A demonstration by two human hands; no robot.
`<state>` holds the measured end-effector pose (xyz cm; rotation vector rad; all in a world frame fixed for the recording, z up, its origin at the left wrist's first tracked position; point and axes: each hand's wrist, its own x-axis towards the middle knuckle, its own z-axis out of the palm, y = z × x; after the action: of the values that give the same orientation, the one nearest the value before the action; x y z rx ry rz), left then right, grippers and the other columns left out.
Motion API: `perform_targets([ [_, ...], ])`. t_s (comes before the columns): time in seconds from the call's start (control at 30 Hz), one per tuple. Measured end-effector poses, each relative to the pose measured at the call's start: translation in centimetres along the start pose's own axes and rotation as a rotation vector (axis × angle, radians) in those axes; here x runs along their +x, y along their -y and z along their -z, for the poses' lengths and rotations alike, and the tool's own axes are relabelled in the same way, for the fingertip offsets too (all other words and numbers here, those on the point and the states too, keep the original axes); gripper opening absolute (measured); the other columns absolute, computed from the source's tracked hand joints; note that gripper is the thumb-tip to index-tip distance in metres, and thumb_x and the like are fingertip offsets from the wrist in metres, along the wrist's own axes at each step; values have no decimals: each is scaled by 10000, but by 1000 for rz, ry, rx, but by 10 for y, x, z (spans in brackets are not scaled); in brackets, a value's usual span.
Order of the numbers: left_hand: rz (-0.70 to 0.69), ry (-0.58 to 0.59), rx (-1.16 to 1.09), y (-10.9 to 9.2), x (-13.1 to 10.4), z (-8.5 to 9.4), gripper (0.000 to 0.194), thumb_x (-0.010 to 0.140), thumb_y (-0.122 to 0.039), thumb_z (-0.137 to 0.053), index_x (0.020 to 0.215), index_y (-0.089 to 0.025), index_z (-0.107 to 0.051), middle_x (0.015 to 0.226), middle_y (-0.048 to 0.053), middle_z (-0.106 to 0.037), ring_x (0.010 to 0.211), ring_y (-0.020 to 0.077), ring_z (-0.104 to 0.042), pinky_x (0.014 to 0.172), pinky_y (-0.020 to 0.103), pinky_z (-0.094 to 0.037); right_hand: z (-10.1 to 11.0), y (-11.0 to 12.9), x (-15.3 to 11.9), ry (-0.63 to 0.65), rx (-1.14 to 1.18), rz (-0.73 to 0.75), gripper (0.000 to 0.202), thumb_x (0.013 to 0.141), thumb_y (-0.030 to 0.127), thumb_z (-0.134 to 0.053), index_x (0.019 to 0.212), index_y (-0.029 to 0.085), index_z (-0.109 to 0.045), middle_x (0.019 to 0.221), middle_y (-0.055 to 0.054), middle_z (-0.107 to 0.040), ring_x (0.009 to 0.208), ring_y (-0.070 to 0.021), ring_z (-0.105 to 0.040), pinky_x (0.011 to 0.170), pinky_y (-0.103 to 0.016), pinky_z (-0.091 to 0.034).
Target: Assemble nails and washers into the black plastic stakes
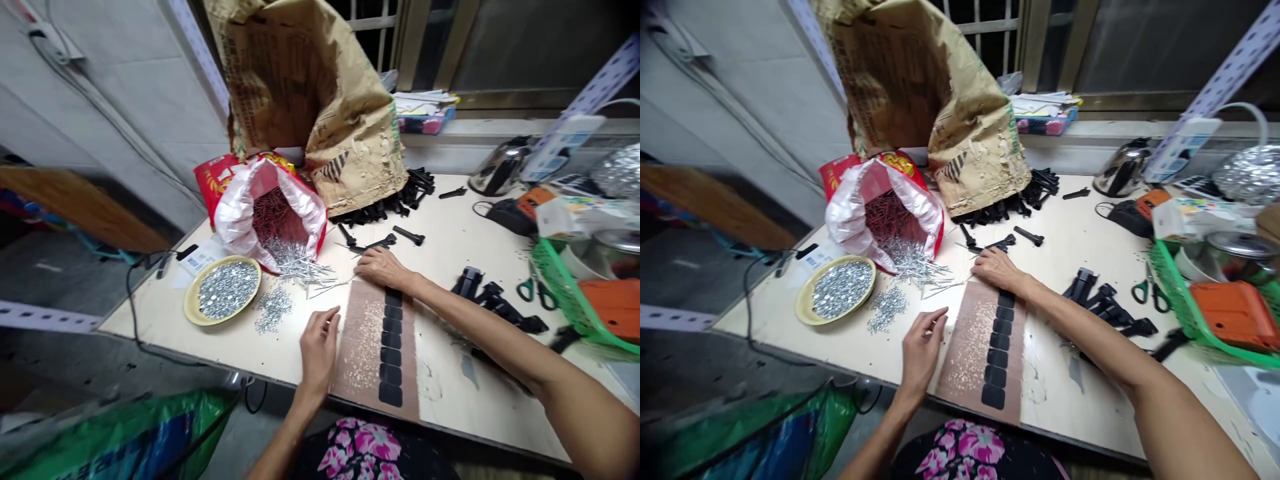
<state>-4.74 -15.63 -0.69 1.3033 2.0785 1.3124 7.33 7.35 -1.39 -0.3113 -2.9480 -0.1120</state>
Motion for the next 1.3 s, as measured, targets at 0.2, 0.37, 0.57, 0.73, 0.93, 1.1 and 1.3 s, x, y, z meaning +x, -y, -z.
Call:
perform_targets([
  [0.2, -84, -240, 504, 51, 12, 70, 253, 890, -319, -482, 972, -173, -671, 870, 76, -632, 818, 207, -550, 740, 322, -439, -21, -6, 7, -109, 85, 17, 221, 924, 169, -415, 819, 166, -610, 802, -58, -637, 773, -167, -516, 809, -328, -320],
  [0.37, -204, -166, 797, 64, 32, 63, 239, 887, -274, -483, 986, -233, -697, 884, 81, -620, 828, 235, -464, 673, 318, -390, 5, 9, 5, -503, 530, -224, 155, 934, 268, -432, 981, 189, -558, 938, -62, -661, 880, -175, -588, 872, -354, -408],
  [0.57, -191, -86, 903, 70, 48, 49, 231, 876, -242, -479, 832, -211, -704, 825, 102, -585, 817, 257, -437, 611, 326, -334, 41, 37, 4, -739, 1080, -536, 159, 923, 354, -449, 983, 215, -501, 843, -10, -639, 739, -133, -608, 710, -297, -490],
  [0.73, -128, -128, 624, 60, 46, 56, 196, 856, -256, -505, 800, -174, -674, 835, 104, -596, 856, 255, -473, 742, 363, -372, 50, 72, -9, -511, 1056, -574, 224, 891, 339, -508, 1019, 186, -607, 828, -24, -639, 689, -129, -589, 617, -276, -491],
  [0.93, 432, 29, -604, 18, 43, 46, 239, 724, -365, -686, 792, -148, -613, 713, 6, -568, 582, 100, -480, 546, 232, -390, 55, 117, -20, -437, 825, -384, 203, 905, 249, -503, 1022, 208, -663, 909, -53, -632, 822, -155, -599, 741, -316, -506],
  [1.1, 678, 218, -1174, -5, 41, 29, 306, 580, -215, -817, 781, -119, -608, 689, -20, -562, 554, 43, -495, 527, 160, -427, 56, 122, -29, -368, 601, -370, 252, 921, 229, -480, 1114, 241, -642, 852, -37, -569, 753, -131, -566, 681, -255, -479],
  [1.3, 688, 278, -1187, -13, 37, 18, 271, 619, -164, -796, 825, -91, -636, 669, -5, -582, 553, 41, -517, 556, 158, -462, 58, 117, -41, -354, 484, -362, 249, 920, 231, -484, 1114, 250, -639, 865, -35, -553, 781, -128, -550, 679, -226, -450],
])
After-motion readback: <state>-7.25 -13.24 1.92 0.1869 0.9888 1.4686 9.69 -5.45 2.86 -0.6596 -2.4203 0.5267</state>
